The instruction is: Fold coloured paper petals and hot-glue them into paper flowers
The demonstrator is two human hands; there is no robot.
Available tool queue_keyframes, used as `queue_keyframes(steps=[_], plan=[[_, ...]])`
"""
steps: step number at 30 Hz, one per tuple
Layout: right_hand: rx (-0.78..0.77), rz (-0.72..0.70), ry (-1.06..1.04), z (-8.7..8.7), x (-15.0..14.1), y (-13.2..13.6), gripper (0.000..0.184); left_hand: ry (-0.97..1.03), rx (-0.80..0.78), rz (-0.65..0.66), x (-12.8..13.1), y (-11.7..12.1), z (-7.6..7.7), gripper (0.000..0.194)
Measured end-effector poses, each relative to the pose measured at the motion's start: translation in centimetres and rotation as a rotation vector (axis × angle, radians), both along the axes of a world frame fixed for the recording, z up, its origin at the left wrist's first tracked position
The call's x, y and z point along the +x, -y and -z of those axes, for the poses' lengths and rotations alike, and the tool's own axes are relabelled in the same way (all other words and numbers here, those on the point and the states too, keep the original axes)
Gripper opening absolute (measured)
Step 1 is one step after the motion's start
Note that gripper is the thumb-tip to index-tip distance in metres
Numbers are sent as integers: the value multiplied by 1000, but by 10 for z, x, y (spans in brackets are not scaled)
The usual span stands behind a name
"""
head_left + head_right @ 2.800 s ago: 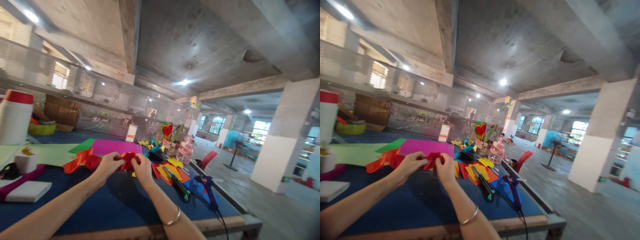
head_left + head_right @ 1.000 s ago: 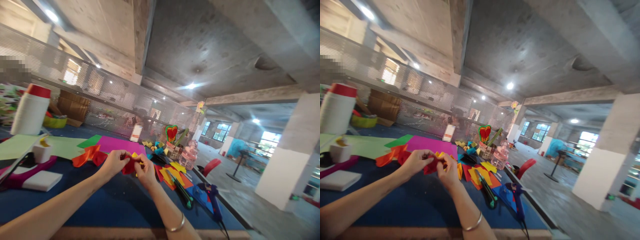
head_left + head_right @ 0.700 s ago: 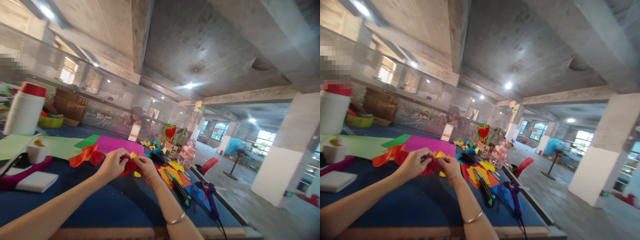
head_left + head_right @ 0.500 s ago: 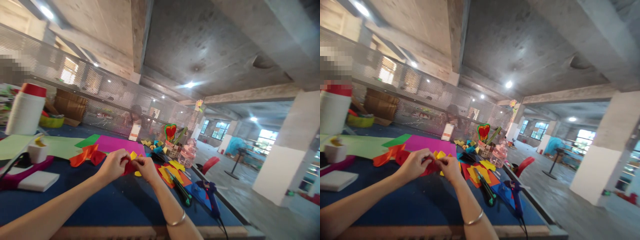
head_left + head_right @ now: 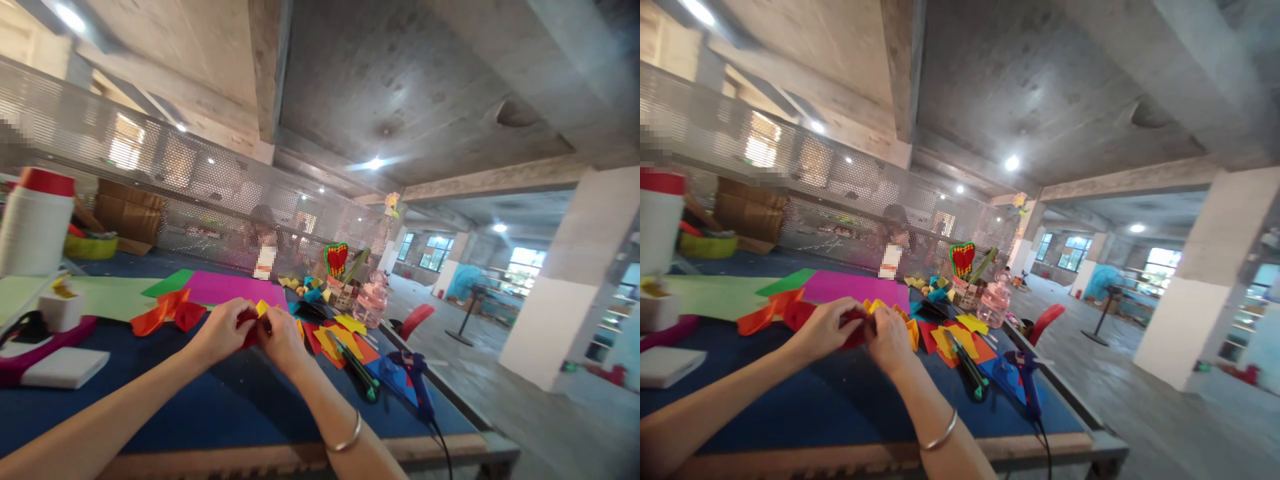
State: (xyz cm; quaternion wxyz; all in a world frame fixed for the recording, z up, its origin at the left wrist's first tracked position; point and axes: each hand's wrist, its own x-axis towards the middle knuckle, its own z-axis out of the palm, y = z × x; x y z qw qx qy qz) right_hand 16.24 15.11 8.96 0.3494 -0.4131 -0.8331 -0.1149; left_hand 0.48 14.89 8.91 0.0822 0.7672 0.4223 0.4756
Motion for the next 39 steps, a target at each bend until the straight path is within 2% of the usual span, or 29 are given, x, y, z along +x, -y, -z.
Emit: queue_keyframes(steps=[15, 18, 24, 28, 30, 34, 37, 39], plan=[[100, 97, 117, 12, -14, 10, 8, -67, -2, -167, 10, 5, 4, 14], [89, 99, 65, 12, -13, 9, 11, -50, 8, -181, 9, 3, 4, 15], [-49, 11, -62, 11, -12, 4, 10, -67, -19, -205, 9, -2, 6, 17], [10, 59, -35, 11, -15, 5, 10, -51, -40, -226, 10, 1, 3, 16], [19, 58, -34, 11, -15, 5, 11, -22, -46, -204, 10, 0, 3, 16], [-119, -5, -144, 7, -8, 1, 12, 95, -158, -117, 10, -11, 7, 13], [-175, 19, -251, 4, -3, -5, 12, 305, -309, 19, 13, -14, 7, 24], [-189, 62, -317, 4, 0, -8, 12, 520, -480, 161, 15, -11, 2, 35]])
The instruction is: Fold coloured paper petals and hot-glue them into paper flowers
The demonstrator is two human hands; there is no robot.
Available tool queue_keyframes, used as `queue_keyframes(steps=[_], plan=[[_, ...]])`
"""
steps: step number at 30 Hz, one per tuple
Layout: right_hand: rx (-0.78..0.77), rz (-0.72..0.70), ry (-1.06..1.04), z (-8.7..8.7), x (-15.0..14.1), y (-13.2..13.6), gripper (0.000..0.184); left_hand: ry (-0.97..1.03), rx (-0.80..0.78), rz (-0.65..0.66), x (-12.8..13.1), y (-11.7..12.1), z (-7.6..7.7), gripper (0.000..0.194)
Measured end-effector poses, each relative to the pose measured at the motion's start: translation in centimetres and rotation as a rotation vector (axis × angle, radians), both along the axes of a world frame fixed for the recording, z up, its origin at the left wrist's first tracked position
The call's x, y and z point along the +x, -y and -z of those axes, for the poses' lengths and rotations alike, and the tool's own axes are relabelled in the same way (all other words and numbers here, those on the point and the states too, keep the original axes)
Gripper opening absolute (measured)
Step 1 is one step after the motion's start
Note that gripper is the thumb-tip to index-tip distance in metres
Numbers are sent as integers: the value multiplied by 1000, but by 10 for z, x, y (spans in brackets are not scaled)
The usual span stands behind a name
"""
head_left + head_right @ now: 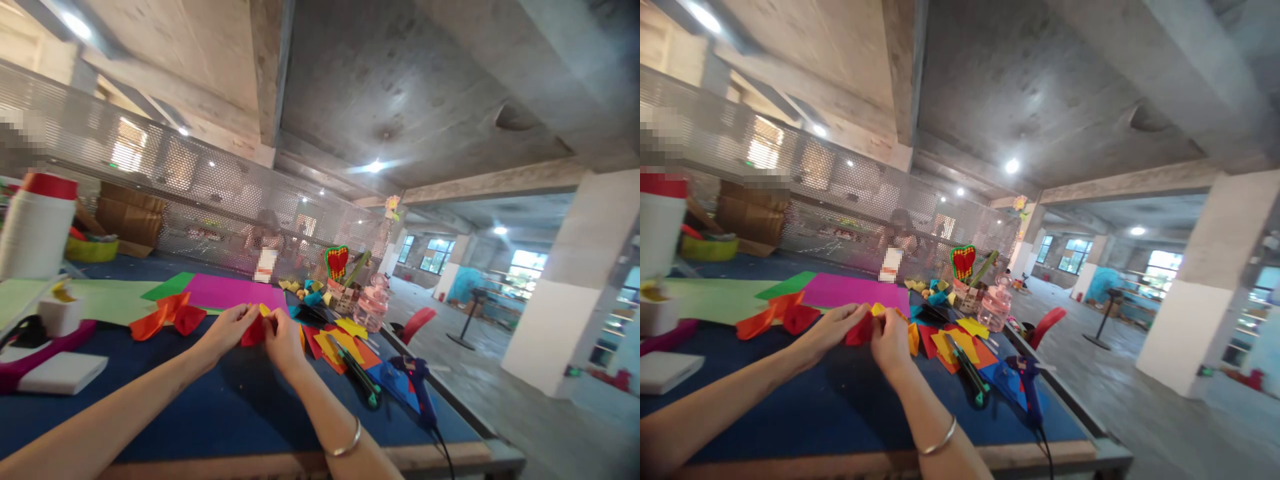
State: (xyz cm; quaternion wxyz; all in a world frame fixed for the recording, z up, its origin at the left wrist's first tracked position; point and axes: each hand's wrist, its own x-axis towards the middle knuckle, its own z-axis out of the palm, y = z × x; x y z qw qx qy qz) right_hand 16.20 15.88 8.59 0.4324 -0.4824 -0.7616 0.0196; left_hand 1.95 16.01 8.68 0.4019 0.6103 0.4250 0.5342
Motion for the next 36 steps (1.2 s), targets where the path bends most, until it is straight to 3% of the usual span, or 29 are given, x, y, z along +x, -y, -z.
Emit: queue_keyframes(steps=[4, 7, 12, 17, 20, 22, 24, 27, 31, 36], plan=[[2, 78, -99, 0, 2, -3, 16, 353, -292, 215, -3, 11, -11, 40], [56, 111, -148, 0, 3, -2, 18, 379, -319, 270, -5, 14, -13, 37], [101, 146, -185, -1, 1, 1, 19, 302, -251, 289, 2, 13, -8, 49], [24, 117, -132, 3, -5, 3, 13, 296, -145, 143, 2, -1, 1, 43], [-63, 58, -52, 6, -7, 4, 4, 26, 79, -33, -5, -13, 8, 27], [-15, 37, -59, 6, -6, 6, 17, -191, 220, -116, -10, -18, 11, 22], [78, 29, -51, 3, -5, 7, 34, -348, 276, -131, -12, -19, 14, 23], [174, -22, 87, -3, -2, 11, 31, -478, 290, -81, -12, -16, 15, 28], [243, -71, 256, -7, -1, 13, 19, -474, 284, -49, -10, -13, 14, 27], [172, -47, 45, -7, -2, 10, 13, -218, 270, 4, -9, -15, 15, 25]])
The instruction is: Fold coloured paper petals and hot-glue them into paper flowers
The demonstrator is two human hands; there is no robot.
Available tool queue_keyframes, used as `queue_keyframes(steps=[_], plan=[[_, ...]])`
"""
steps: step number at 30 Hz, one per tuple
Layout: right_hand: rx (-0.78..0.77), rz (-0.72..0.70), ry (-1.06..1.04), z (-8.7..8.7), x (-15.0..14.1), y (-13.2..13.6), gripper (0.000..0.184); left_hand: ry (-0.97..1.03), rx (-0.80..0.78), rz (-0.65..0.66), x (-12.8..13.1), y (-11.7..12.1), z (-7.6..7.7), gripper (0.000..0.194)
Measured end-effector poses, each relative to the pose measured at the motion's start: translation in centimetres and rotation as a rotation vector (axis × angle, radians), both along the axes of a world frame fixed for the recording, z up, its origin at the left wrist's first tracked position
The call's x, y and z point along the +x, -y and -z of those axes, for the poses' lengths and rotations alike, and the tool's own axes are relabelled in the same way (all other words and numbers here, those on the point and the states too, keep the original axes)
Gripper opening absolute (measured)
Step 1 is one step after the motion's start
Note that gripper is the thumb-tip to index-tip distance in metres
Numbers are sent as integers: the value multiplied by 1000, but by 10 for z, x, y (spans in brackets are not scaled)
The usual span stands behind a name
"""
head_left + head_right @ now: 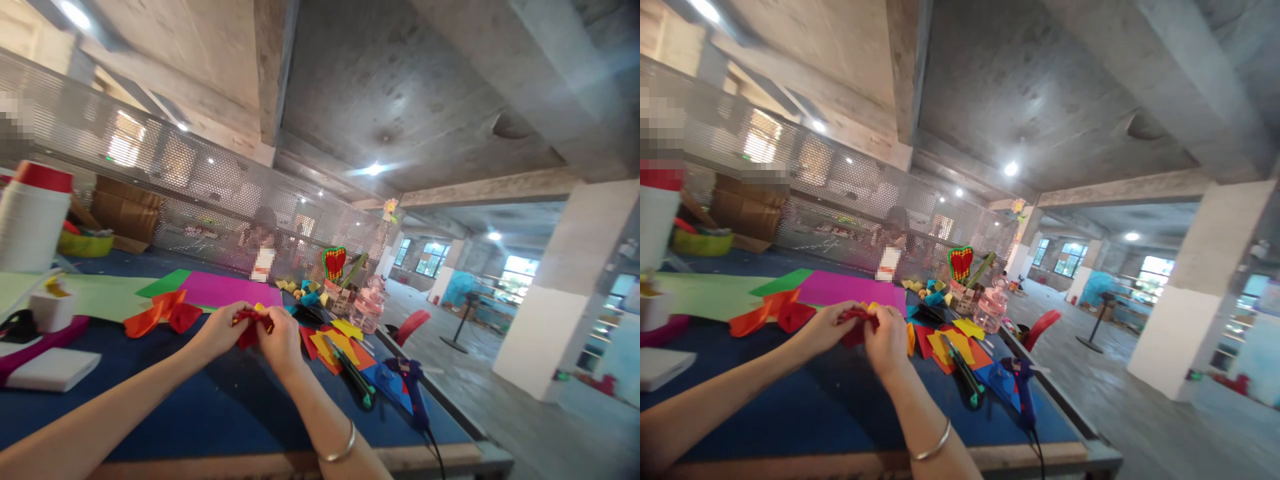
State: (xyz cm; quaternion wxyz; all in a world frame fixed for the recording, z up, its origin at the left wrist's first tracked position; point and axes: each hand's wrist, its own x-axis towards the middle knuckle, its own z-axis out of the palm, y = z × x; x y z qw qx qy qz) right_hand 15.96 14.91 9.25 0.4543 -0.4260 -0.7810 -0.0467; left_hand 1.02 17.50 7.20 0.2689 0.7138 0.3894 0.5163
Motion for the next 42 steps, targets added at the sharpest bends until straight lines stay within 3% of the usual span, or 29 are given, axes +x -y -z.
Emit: queue_keyframes(steps=[2, 6, 13, 21, 29, 33, 37, 42], plan=[[-73, -48, -128, 1, 0, -2, 10, 48, -22, 8, 0, 1, -1, 27], [-182, -114, -305, 1, -4, -1, 9, -41, 15, -80, -1, 7, -7, 25], [-244, -83, -442, -5, -12, 8, 9, -98, 70, -192, -2, 14, -13, 25], [-40, -117, -282, 0, -8, 4, 7, -72, 45, -195, -3, 16, -14, 25], [187, -39, 71, -4, -6, 10, 23, -37, 29, -193, -5, 18, -13, 25], [212, -49, 137, -4, -4, 13, 20, -89, 33, -217, -6, 19, -13, 27], [-8, -203, -87, -5, -2, 10, 15, -136, 48, -242, -8, 21, -16, 23], [-620, -403, -590, -5, 1, -3, 33, -174, 112, -251, -9, 24, -20, 18]])
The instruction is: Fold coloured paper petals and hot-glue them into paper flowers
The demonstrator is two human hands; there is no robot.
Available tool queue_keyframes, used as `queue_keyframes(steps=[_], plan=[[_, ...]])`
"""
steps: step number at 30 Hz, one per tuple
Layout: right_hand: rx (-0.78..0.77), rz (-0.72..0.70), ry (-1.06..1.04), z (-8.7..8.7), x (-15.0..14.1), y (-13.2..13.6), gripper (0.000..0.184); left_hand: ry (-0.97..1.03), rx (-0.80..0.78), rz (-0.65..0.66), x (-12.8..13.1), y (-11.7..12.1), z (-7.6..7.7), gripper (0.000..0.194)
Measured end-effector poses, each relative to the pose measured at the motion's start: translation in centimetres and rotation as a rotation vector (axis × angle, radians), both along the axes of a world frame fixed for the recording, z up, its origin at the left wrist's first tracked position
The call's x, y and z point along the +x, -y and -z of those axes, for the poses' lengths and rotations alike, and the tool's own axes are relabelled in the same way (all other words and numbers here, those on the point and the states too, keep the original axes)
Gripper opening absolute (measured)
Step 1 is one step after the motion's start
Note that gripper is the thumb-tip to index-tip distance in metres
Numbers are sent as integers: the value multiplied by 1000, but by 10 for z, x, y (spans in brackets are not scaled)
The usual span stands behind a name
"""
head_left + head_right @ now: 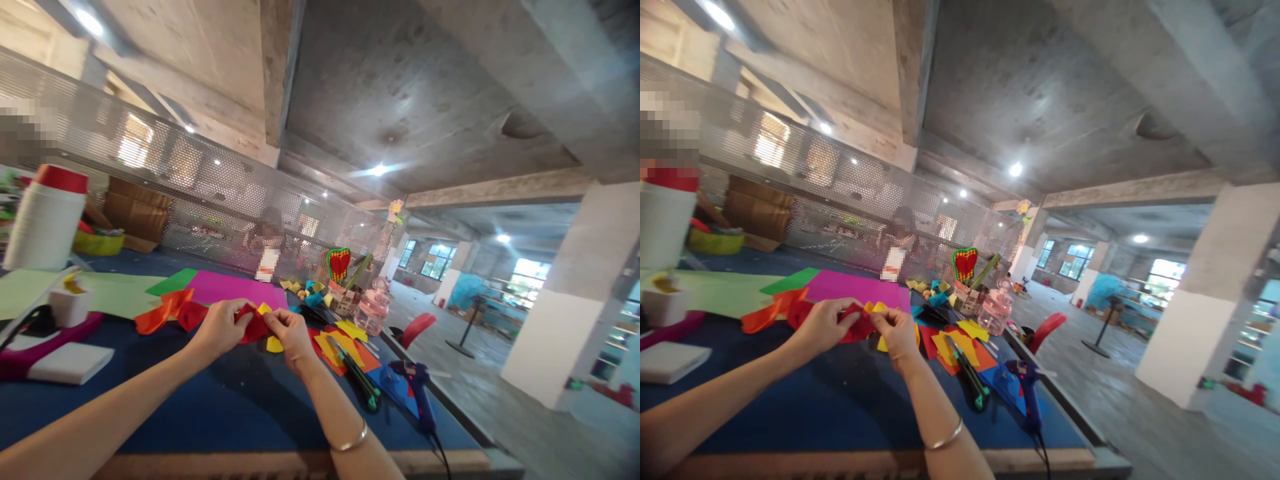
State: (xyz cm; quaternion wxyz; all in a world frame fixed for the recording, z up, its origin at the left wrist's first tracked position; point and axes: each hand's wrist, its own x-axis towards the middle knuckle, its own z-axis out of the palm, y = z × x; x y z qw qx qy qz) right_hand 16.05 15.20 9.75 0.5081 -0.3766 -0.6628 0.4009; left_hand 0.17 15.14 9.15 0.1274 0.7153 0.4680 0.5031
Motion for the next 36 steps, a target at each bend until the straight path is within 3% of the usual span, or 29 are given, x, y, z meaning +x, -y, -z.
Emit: queue_keyframes(steps=[3, 6, 11, 21, 25, 32, 36], plan=[[-218, -96, -98, 2, 3, -3, 41, -44, 43, 22, 0, 1, 1, 17], [-229, -135, -29, 2, 7, -2, 42, -95, 66, 7, 1, 2, 3, 17], [-51, -96, 223, 1, 9, 0, 33, -173, 73, -27, 1, 4, 4, 19], [512, 201, 603, 8, -1, 2, 14, -181, 14, -40, 3, 5, 4, 15], [580, 278, 652, 9, -3, 3, 15, -216, -4, -56, 5, 4, 5, 16], [564, 341, 693, 13, -5, 6, 16, -246, -20, -38, 6, 4, 4, 17], [640, 365, 748, 20, -9, 8, 11, -215, -56, -102, 6, 2, 6, 15]])
